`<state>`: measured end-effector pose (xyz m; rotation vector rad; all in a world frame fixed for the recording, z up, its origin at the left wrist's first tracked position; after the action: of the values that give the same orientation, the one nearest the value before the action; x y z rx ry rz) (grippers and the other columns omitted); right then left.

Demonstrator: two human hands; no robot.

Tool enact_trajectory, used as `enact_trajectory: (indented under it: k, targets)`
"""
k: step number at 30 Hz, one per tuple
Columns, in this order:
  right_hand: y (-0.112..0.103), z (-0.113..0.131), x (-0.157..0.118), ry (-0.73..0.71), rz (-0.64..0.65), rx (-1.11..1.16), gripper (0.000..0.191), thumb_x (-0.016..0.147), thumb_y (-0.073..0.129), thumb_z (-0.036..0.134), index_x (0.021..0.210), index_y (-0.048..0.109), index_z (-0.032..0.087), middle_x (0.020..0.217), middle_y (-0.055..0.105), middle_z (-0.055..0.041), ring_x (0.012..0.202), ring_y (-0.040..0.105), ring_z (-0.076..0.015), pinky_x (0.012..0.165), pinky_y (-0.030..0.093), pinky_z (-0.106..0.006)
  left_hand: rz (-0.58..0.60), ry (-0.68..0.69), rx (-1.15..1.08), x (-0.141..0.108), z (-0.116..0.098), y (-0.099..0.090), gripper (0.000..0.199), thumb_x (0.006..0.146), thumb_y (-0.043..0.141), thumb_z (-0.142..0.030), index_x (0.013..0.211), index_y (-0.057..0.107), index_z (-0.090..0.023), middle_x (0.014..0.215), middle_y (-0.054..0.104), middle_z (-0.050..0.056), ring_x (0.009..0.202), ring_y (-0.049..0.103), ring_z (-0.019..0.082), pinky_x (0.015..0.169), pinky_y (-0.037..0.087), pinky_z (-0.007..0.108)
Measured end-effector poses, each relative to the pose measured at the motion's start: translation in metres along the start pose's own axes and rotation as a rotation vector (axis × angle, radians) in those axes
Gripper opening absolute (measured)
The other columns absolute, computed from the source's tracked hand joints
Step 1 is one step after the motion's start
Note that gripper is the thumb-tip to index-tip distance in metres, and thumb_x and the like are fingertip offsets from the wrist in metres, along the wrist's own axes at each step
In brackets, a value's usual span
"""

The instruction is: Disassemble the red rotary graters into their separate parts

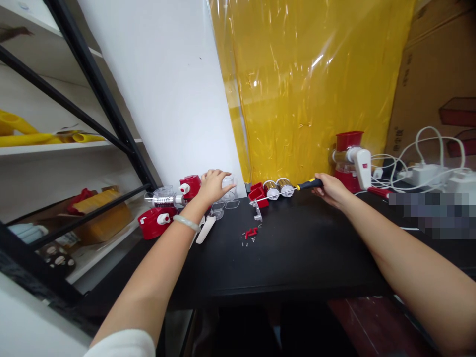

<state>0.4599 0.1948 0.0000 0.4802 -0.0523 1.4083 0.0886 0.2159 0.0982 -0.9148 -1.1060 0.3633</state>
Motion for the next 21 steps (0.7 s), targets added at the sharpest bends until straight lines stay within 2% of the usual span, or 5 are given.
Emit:
enact_trajectory:
  k: [2,4,6,10,21]
  targets:
    - [0.000,0.000,0.000,-0.004,-0.004,-0.005,0.031,0.086,0.056,0.033,0.060,0.042,0.022,0.034,0.038,0.0047,0.035,0.036,-0.0087,0.045,0.043,-0.022,-0.058,0.066,-0.184,-0.014,-0.023,-0.003,0.036,0.090,0.051,-0.049,0.108,0.066,-0.022,0.107,0.063,0.008,0.109,0.050,0.026,0.098,0.035,0.042]
    - [0.001,0.001,-0.001,-0.002,-0.011,-0.015,0.032,0.087,0.054,0.032,0.060,0.041,0.022,0.034,0.038,0.0048,0.034,0.036,-0.0082,0.046,0.043,-0.021,0.024,0.200,-0.354,-0.033,-0.046,0.003,0.032,0.090,0.052,-0.048,0.099,0.068,-0.021,0.098,0.065,0.006,0.100,0.057,0.022,0.095,0.041,0.040]
    - [0.002,0.002,-0.001,0.008,-0.020,-0.032,0.031,0.087,0.053,0.031,0.060,0.041,0.022,0.034,0.038,0.0051,0.034,0.036,-0.0078,0.047,0.044,-0.021,0.072,0.255,-0.477,-0.051,-0.060,0.013,0.033,0.087,0.058,-0.048,0.106,0.066,-0.022,0.104,0.066,0.006,0.101,0.059,0.022,0.093,0.044,0.040]
    - [0.006,0.002,-0.004,0.032,-0.033,-0.073,0.029,0.088,0.052,0.029,0.062,0.042,0.022,0.034,0.037,0.0061,0.033,0.035,-0.0078,0.046,0.043,-0.021,0.051,0.169,-0.611,-0.070,-0.062,0.030,0.045,0.082,0.066,-0.042,0.121,0.058,-0.020,0.108,0.067,0.007,0.097,0.063,0.020,0.088,0.050,0.037]
    - [0.010,-0.001,-0.008,0.024,-0.018,-0.112,0.028,0.089,0.049,0.025,0.062,0.045,0.021,0.035,0.038,0.0054,0.034,0.036,-0.0078,0.048,0.044,-0.020,0.011,0.151,-0.647,-0.077,-0.057,0.038,0.024,0.082,0.068,-0.036,0.100,0.071,-0.020,0.089,0.071,0.004,0.079,0.065,0.015,0.074,0.053,0.030]
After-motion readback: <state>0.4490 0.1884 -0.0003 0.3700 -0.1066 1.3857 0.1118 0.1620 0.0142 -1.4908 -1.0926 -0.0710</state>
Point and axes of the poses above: each hand's wrist, its own x-axis towards the middle knuckle, its own y-axis out of the palm, z = x × y, the point moved 3 cm from there along x, towards the middle knuckle
